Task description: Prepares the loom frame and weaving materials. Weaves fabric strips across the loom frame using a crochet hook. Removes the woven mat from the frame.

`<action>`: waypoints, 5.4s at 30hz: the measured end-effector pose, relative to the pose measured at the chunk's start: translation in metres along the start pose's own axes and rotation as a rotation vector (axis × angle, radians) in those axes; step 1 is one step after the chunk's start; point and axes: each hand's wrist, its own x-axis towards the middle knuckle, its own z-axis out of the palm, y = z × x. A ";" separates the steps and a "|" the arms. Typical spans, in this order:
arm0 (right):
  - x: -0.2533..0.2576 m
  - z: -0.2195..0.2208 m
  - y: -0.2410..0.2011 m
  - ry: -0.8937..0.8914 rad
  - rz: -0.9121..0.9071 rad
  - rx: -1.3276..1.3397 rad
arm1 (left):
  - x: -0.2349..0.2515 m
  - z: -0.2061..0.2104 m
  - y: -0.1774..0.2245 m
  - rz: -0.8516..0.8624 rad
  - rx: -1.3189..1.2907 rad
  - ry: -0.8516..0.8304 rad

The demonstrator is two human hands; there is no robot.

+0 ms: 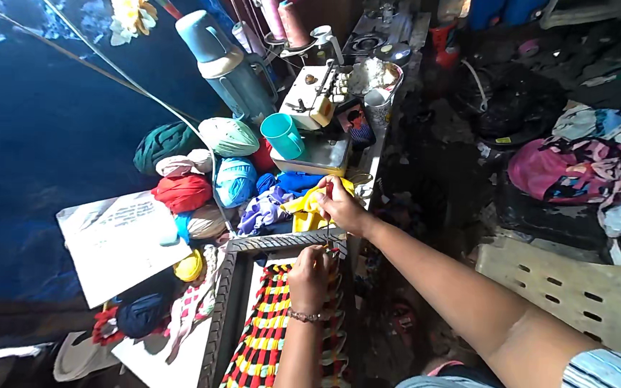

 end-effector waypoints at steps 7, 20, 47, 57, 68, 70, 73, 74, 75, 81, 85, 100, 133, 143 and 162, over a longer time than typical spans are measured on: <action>0.011 0.004 -0.010 -0.011 0.077 -0.209 | 0.003 -0.003 0.001 -0.007 0.001 -0.060; 0.006 0.031 -0.043 -0.098 0.119 -0.622 | -0.003 0.004 0.007 0.047 0.078 -0.012; -0.037 -0.013 0.005 0.377 0.080 0.875 | -0.002 -0.005 0.005 -0.235 -0.279 -0.168; -0.034 -0.007 -0.012 0.570 0.290 0.893 | -0.006 0.004 0.002 -0.155 -0.180 -0.165; -0.029 -0.027 0.050 0.590 0.337 1.279 | -0.018 0.011 -0.002 -0.041 -0.078 0.034; -0.030 -0.026 0.068 0.562 0.274 1.351 | -0.017 0.011 0.000 -0.039 -0.032 0.022; -0.029 -0.025 0.083 0.486 0.189 1.375 | -0.017 0.011 -0.002 -0.042 -0.014 -0.006; -0.029 -0.026 0.086 0.458 0.177 1.368 | -0.018 0.011 -0.001 -0.045 -0.016 -0.017; -0.028 -0.028 0.088 0.419 0.164 1.358 | -0.019 0.012 -0.001 -0.046 -0.015 -0.027; -0.015 -0.038 0.065 -0.068 -0.021 1.038 | -0.018 0.016 -0.004 -0.001 0.031 -0.022; -0.018 -0.023 0.019 -0.237 -0.047 0.623 | -0.016 0.015 0.000 -0.022 0.055 -0.024; -0.023 0.013 -0.043 -0.229 -0.142 -0.078 | -0.009 0.006 0.006 -0.093 -0.092 0.025; -0.036 0.027 -0.002 0.370 -0.060 0.187 | -0.014 -0.005 0.009 -0.224 -0.177 -0.109; -0.057 -0.006 0.014 0.555 0.336 1.175 | 0.013 -0.039 -0.001 -0.641 -0.431 -0.448; -0.044 0.002 0.054 -0.131 -0.005 1.022 | 0.001 -0.039 -0.010 -0.737 -0.691 -0.374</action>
